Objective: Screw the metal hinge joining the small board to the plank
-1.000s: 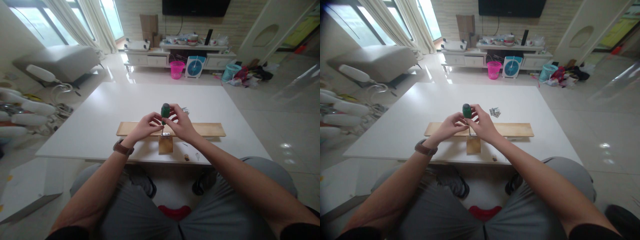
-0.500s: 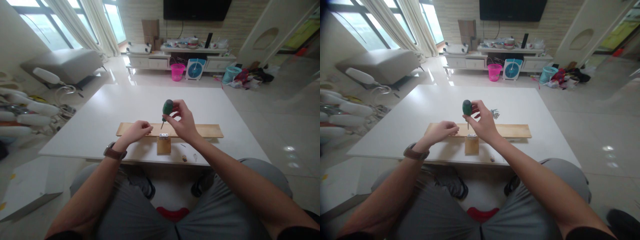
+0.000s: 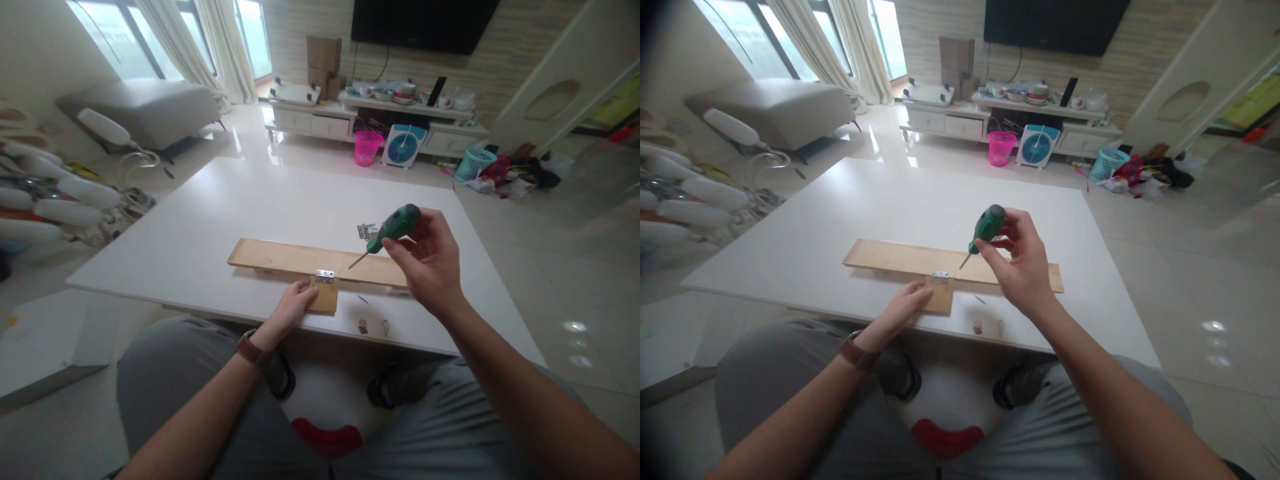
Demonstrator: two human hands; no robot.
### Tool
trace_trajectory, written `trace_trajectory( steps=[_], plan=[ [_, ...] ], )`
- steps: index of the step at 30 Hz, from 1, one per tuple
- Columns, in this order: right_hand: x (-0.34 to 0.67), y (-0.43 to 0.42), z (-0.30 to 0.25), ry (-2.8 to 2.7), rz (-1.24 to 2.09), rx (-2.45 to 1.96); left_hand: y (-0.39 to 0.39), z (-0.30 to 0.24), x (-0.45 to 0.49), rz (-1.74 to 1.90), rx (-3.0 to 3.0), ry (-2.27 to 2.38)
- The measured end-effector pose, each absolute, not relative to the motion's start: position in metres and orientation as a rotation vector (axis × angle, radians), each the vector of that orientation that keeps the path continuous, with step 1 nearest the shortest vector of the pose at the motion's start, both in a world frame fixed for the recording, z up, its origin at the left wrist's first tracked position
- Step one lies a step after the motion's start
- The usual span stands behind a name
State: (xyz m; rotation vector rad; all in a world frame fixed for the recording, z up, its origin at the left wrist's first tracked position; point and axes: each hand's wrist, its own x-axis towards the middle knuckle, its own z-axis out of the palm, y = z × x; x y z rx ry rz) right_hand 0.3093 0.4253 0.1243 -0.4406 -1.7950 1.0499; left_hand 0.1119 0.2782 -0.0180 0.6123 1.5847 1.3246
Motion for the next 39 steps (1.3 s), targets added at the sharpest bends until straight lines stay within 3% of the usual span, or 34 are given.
trace_trajectory(
  steps=[22,39],
  plan=[
    [0.296,0.418,0.075,-1.836,1.290,-0.431,0.292,-0.033,0.117,1.439,0.461,1.450],
    [0.262,0.416,0.090,-1.937,0.793,-0.456,0.295,-0.037,0.125,1.529,0.515,1.522]
  ],
)
